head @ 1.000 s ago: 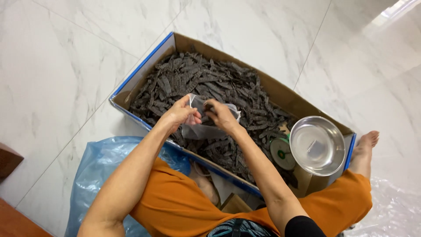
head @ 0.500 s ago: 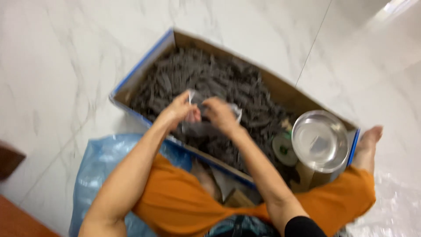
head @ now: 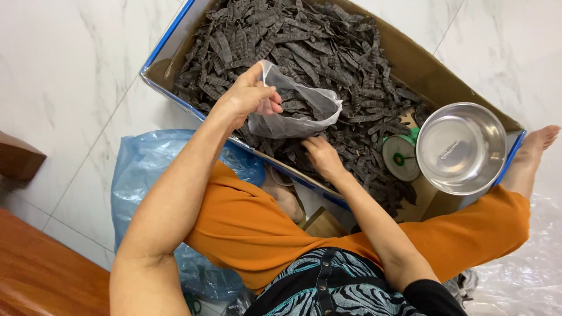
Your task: The person sits on the floor and packs dark dried fish from a large cardboard box into a small plastic bag. They use both hands to scoop and place the fish into the bag, then tie the bag closed.
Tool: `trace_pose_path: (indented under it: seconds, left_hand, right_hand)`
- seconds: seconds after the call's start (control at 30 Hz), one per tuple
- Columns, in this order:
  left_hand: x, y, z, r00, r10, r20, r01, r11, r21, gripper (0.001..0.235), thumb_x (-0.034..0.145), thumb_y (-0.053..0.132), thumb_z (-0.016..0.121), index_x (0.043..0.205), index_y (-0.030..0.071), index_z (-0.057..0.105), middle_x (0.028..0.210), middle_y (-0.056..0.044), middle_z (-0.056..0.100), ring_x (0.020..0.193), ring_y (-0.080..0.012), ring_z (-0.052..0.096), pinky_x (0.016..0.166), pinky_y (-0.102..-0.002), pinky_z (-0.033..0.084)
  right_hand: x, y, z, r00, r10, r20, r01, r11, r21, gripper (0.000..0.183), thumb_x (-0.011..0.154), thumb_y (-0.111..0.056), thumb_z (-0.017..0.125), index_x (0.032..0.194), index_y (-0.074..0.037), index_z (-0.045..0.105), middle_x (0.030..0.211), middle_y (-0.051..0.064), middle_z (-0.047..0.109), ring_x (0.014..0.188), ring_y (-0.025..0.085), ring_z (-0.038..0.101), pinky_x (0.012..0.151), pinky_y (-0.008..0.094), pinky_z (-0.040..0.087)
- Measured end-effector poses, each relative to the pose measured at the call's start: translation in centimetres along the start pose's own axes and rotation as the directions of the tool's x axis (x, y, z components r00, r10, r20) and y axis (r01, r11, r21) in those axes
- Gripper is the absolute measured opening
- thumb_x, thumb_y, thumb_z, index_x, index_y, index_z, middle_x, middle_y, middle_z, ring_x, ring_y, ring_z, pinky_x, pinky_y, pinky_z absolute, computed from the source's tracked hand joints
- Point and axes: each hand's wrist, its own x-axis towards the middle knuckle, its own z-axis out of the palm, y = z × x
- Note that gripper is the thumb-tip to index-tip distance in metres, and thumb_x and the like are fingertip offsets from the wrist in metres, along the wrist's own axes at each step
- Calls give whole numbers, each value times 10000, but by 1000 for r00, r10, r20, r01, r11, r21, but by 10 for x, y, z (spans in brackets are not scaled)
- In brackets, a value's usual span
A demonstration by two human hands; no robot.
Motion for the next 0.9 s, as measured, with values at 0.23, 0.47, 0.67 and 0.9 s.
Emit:
trace_pose_path:
  seconds: [0.23,0.47,0.67,0.9]
  left_hand:
    - [0,-3,-4,1000,8,-13,-9,1000,-18,706,1000,43,531,1628,85,210,906,-132,721,703,-192,749,561,-278,599]
    - [2,-2,-1,999,2,-34,-2,1000,5,776,996,45,544,1631,88,101,908,-148,724,698,-203,746,560,-286,600]
    - [4,-3,-2,1000,16,-18,-17,999,-34,791,991,47,549,1637,77,94,899,-155,720,699,-213,739,556,-296,587]
    - [5,-3,-5,999,32,-35,-34,998,-53,806,995,50,545,1632,78,52,911,-156,727,709,-221,748,574,-308,608]
  right_hand:
    - [-12,5,22,996,88,-3,-86,971,-223,275,772,-94,706,1041,-63,662,994,153,624,969,368,610,820,486,499]
    - [-6,-23,15,977,176,121,-200,953,228,301,918,-175,667,1139,26,630,1019,244,690,952,430,667,816,491,519]
    - [44,-49,44,855,462,237,-517,719,464,361,916,-301,771,1020,37,701,973,226,726,912,359,728,813,409,536]
    - [28,-65,22,972,226,-67,-160,840,519,155,925,-30,711,1073,-28,662,1046,154,603,963,350,666,840,409,529]
